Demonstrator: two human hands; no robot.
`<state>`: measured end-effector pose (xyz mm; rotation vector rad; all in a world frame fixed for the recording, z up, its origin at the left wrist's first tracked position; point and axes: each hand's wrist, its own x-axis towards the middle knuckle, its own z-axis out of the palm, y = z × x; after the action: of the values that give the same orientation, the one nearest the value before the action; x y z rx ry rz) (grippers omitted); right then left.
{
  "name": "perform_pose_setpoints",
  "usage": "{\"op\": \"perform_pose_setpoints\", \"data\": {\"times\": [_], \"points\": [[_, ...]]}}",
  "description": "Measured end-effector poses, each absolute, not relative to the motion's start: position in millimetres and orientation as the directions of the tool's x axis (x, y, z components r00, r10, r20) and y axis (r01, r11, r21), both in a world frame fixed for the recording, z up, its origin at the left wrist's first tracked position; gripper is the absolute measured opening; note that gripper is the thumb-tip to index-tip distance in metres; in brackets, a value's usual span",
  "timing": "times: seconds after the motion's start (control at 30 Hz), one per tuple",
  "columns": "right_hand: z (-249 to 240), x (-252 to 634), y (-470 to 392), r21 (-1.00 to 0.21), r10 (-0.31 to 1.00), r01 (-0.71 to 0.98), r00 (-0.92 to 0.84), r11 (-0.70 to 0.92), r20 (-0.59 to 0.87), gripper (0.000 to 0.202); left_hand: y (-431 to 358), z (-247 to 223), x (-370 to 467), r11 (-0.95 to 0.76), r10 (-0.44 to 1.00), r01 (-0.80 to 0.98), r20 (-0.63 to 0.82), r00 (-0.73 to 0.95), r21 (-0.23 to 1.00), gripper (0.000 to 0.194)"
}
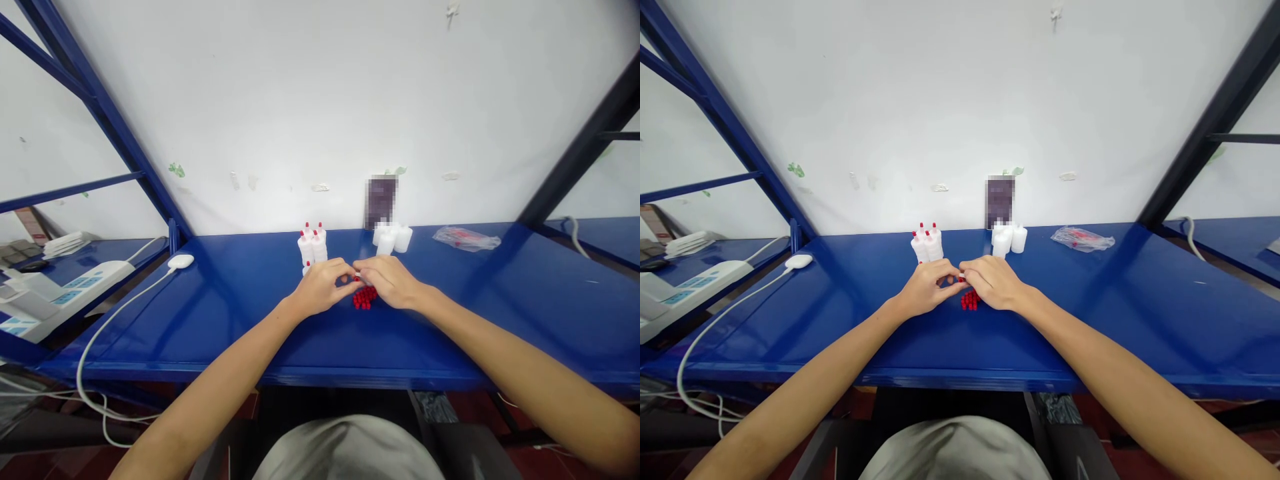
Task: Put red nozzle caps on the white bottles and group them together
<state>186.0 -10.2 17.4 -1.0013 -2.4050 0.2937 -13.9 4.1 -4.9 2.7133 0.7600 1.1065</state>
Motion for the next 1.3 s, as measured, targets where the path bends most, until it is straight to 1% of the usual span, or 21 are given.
{"op": "perform_pose_setpoints", "data": {"times": [0.13,0.27,0.37,0.47,0.6,0.7,0.77,0.93,1.03,1.17,1.23,1.3], "points": [[17.8,184.6,-10.4,-0.321,0.692,0.614,-0.623,0.722,0.365,0.024,5.7,-5.5,-15.5,-0.862,0.496,0.431,0.615,0.613,0.267,0.028],[18.2,184.7,-10.3,-0.280,0.687,0.631,-0.618,0.724,0.383,0.023,6.7,-5.6,-17.4,-0.876,0.464,0.418,0.663,0.588,0.242,0.029],[19.3,184.6,-11.1,-0.330,0.715,0.635,-0.587,0.698,0.380,0.024,7.3,-4.9,-19.0,-0.890,0.424,0.408,0.698,0.577,0.204,0.030],[19.3,184.2,-11.5,-0.376,0.735,0.633,-0.549,0.676,0.398,0.024,7.8,-3.9,-20.3,-0.880,0.434,0.442,0.674,0.597,0.175,0.034],[18.9,183.9,-11.8,-0.316,0.728,0.662,-0.556,0.679,0.401,0.025,6.8,-3.1,-20.9,-0.874,0.458,0.454,0.610,0.647,0.175,0.034],[20.4,184.1,-12.2,-0.272,0.725,0.679,-0.574,0.681,0.381,0.026,5.1,-2.7,-20.9,-0.874,0.464,0.446,0.607,0.645,0.195,0.033],[21.9,184.5,-12.4,-0.246,0.728,0.697,-0.567,0.674,0.385,0.027,4.2,-2.2,-20.8,-0.876,0.457,0.446,0.615,0.643,0.185,0.034],[24.3,185.9,-12.5,-0.153,0.703,0.710,-0.596,0.687,0.389,0.028,2.4,-0.7,-20.5,-0.883,0.429,0.456,0.581,0.692,0.110,0.037],[25.2,185.3,-13.4,-0.128,0.680,0.695,-0.620,0.707,0.392,0.026,1.5,0.9,-20.8,-0.884,0.408,0.465,0.569,0.714,0.050,0.036],[25.4,182.5,-15.8,-0.072,0.671,0.705,-0.630,0.705,0.392,0.026,1.3,3.4,-22.4,-0.880,0.344,0.469,0.582,0.736,-0.072,0.035],[24.5,181.7,-16.7,-0.078,0.674,0.705,-0.633,0.705,0.381,0.027,1.4,3.6,-23.1,-0.882,0.304,0.454,0.583,0.753,-0.126,0.035],[23.2,181.7,-17.2,-0.132,0.692,0.700,-0.626,0.702,0.361,0.028,1.9,2.5,-23.2,-0.883,0.287,0.449,0.598,0.748,-0.137,0.034]]}}
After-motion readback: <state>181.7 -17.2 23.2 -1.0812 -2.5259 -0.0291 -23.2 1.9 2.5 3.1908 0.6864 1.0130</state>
